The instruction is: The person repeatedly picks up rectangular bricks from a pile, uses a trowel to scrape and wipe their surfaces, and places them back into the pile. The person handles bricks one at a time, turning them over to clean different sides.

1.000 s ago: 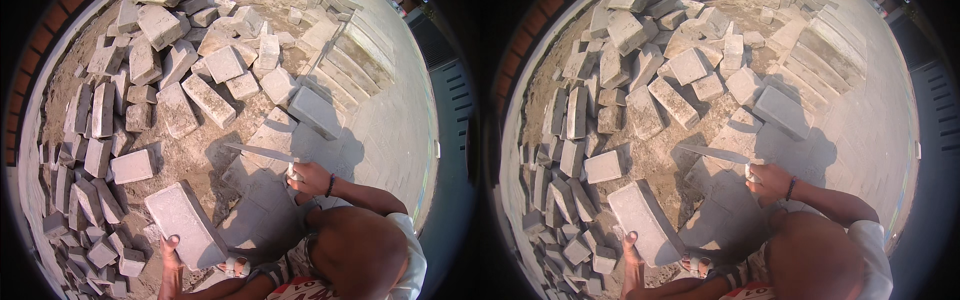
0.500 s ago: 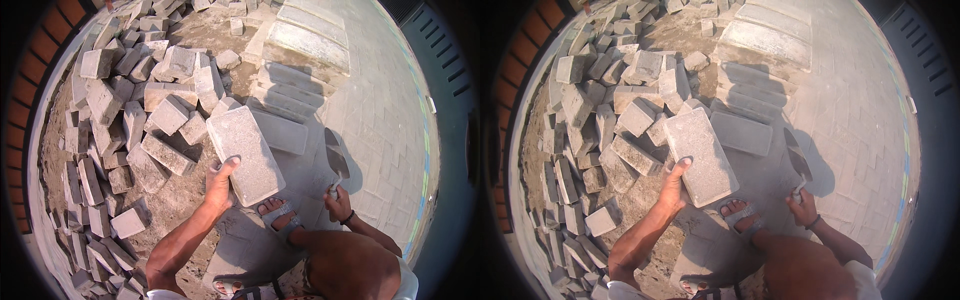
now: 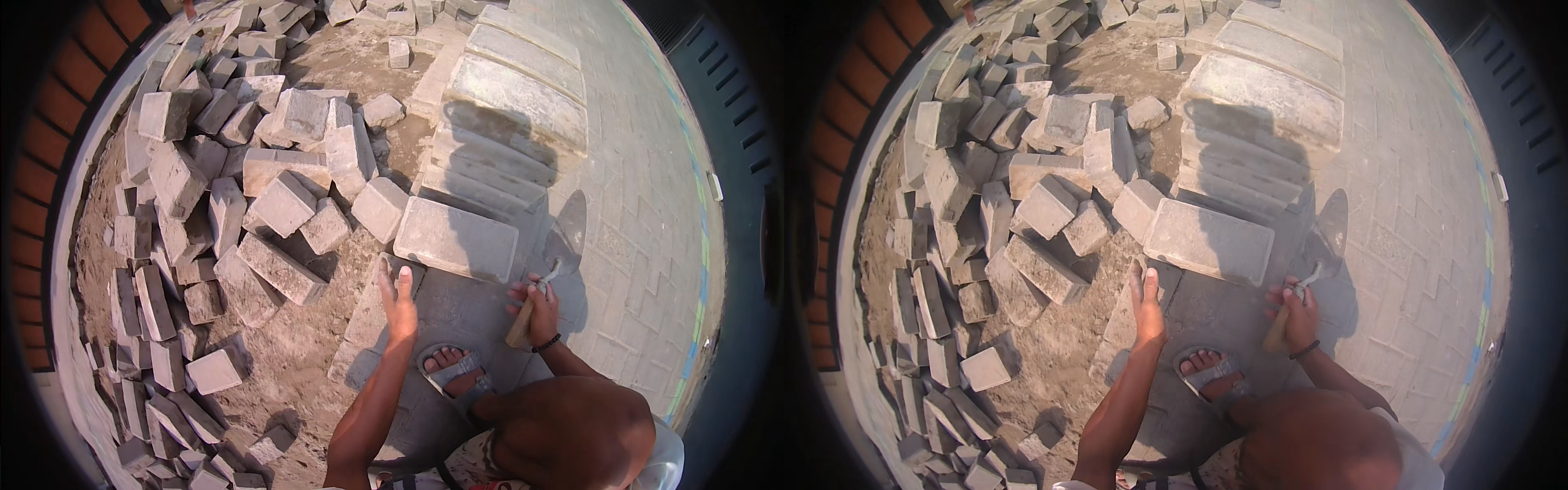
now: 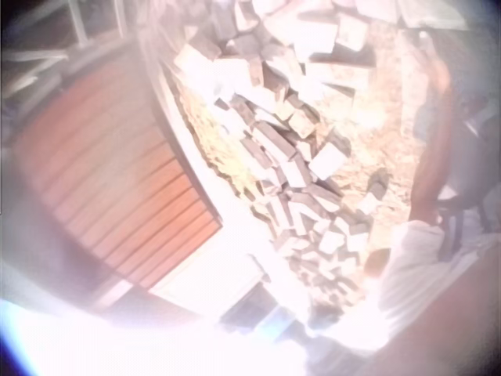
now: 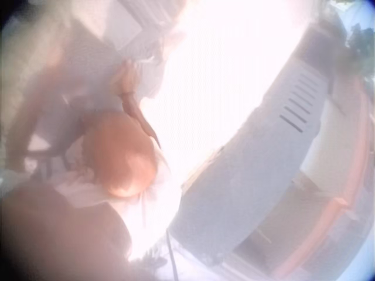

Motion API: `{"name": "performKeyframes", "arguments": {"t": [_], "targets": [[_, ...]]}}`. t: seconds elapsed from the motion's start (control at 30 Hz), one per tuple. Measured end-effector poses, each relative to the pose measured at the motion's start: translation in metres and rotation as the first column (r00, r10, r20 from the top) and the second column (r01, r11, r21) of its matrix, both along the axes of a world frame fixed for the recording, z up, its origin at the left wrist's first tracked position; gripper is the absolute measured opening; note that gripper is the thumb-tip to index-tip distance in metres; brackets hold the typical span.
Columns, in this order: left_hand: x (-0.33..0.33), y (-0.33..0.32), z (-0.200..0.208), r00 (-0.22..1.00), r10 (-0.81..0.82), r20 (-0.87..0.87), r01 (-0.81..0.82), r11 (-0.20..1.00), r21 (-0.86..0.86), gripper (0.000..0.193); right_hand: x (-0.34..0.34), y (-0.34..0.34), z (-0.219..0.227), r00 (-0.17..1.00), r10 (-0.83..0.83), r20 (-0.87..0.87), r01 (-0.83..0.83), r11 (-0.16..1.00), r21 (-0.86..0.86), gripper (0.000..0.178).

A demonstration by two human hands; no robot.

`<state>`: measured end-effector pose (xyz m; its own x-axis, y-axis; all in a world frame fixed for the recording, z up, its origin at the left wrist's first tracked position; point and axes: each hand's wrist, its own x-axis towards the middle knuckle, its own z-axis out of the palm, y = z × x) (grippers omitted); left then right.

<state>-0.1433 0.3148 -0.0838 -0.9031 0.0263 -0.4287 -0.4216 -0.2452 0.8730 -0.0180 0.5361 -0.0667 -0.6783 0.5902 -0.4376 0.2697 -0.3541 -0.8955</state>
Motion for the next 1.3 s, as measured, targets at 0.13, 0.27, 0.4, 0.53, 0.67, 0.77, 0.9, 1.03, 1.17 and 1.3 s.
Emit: {"name": "performKeyframes", "arguments": {"t": [0.13,0.27,0.4,0.53,0.67,0.77,0.9,1.03,1.17,1.3], "targets": [[-0.028,0.026,-0.037,0.978,0.05,-0.202,-0.055,0.998,-0.02,0.09,-0.027,-0.019,0.002,0.985,-0.156,0.073,0.172,0.914,-0.368,0.047],[-0.029,0.048,-0.04,0.969,0.119,-0.215,-0.107,0.992,0.065,0.093,-0.028,-0.013,-0.019,0.979,-0.2,0.039,0.195,0.87,-0.453,0.047],[-0.036,0.051,-0.033,0.973,0.131,-0.189,-0.113,0.988,0.103,0.097,-0.043,-0.025,-0.005,0.969,-0.246,0.018,0.229,0.869,-0.44,0.046],[-0.049,0.061,-0.018,0.986,0.132,-0.101,-0.099,0.955,0.279,0.104,-0.048,-0.013,-0.002,0.976,-0.217,0.031,0.21,0.884,-0.417,0.046],[-0.058,0.089,-0.031,0.988,0.129,-0.083,-0.091,0.929,0.358,0.1,-0.06,0.013,0.001,0.979,-0.199,-0.045,0.162,0.889,-0.429,0.047],[-0.059,0.096,-0.024,0.982,0.065,-0.175,-0.033,0.983,0.183,0.102,-0.072,0.031,0.005,0.973,-0.219,-0.071,0.164,0.877,-0.451,0.048],[-0.07,0.037,-0.034,0.962,-0.134,-0.238,0.171,0.975,0.14,0.106,-0.069,0.017,-0.002,0.992,-0.099,0.078,0.124,0.878,-0.463,0.05],[-0.044,0.003,-0.002,0.835,-0.507,-0.212,0.337,0.778,-0.531,0.102,0.01,0.014,-0.025,0.97,-0.033,0.24,0.098,0.959,-0.265,0.038],[0.004,-0.105,0.037,0.426,-0.904,0.011,0.637,0.291,-0.714,0.09,0.072,-0.01,-0.027,0.923,0.332,0.195,-0.356,0.928,0.107,0.043],[0.073,-0.228,0.06,0.281,-0.912,0.3,0.647,-0.051,-0.761,0.077,0.084,-0.005,-0.054,0.89,0.449,0.077,-0.437,0.794,0.422,0.046]]}}
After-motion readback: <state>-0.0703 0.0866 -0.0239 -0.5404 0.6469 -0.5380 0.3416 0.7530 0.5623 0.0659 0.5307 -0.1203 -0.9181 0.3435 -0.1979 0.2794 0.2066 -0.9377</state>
